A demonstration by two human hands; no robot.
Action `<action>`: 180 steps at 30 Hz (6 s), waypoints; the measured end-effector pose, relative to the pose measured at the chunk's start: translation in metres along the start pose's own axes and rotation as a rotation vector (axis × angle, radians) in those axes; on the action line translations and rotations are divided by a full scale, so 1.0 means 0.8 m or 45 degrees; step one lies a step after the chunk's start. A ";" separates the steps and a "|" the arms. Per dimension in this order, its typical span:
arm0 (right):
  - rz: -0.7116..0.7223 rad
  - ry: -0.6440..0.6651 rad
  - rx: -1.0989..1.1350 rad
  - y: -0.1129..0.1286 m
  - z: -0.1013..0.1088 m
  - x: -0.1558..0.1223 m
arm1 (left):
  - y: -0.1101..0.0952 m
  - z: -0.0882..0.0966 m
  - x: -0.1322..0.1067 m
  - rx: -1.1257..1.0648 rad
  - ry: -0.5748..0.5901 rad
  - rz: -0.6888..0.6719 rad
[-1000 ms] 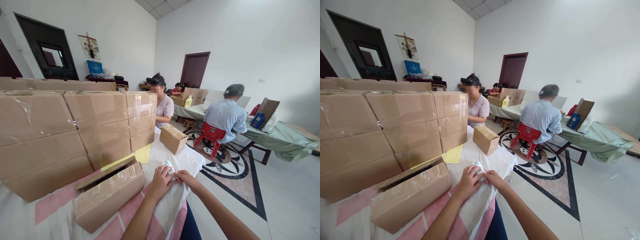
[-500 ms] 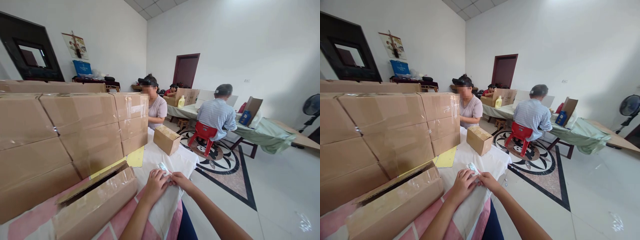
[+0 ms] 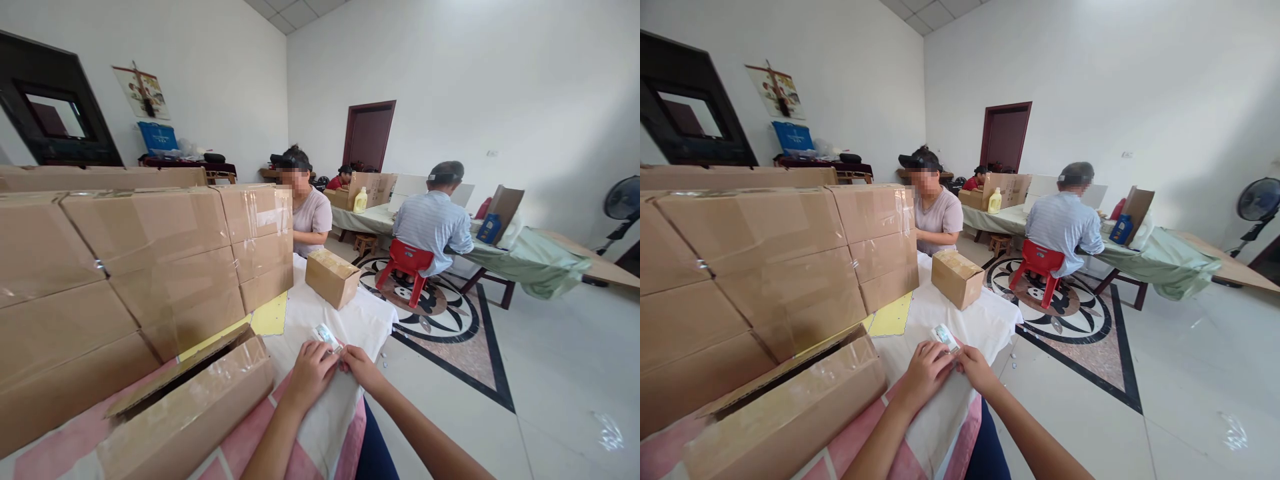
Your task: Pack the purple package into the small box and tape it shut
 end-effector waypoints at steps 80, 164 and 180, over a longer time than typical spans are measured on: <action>0.318 -0.333 -0.394 -0.025 -0.022 -0.031 | 0.004 -0.028 -0.004 0.020 0.020 0.115; 0.267 -0.352 -0.350 0.008 -0.001 -0.041 | -0.027 -0.020 -0.006 0.438 -0.051 0.179; 0.052 -0.177 -0.171 0.013 0.000 -0.029 | -0.036 -0.032 -0.008 0.473 -0.291 0.082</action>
Point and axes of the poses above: each hand's wrist, its own x-axis towards the middle knuckle, its own z-axis out of the back of the hand, y = z × x, the point moved 4 cm from there along x, towards the middle knuckle, and after that the axes turned 6 degrees about z, right-handed, at the moved point
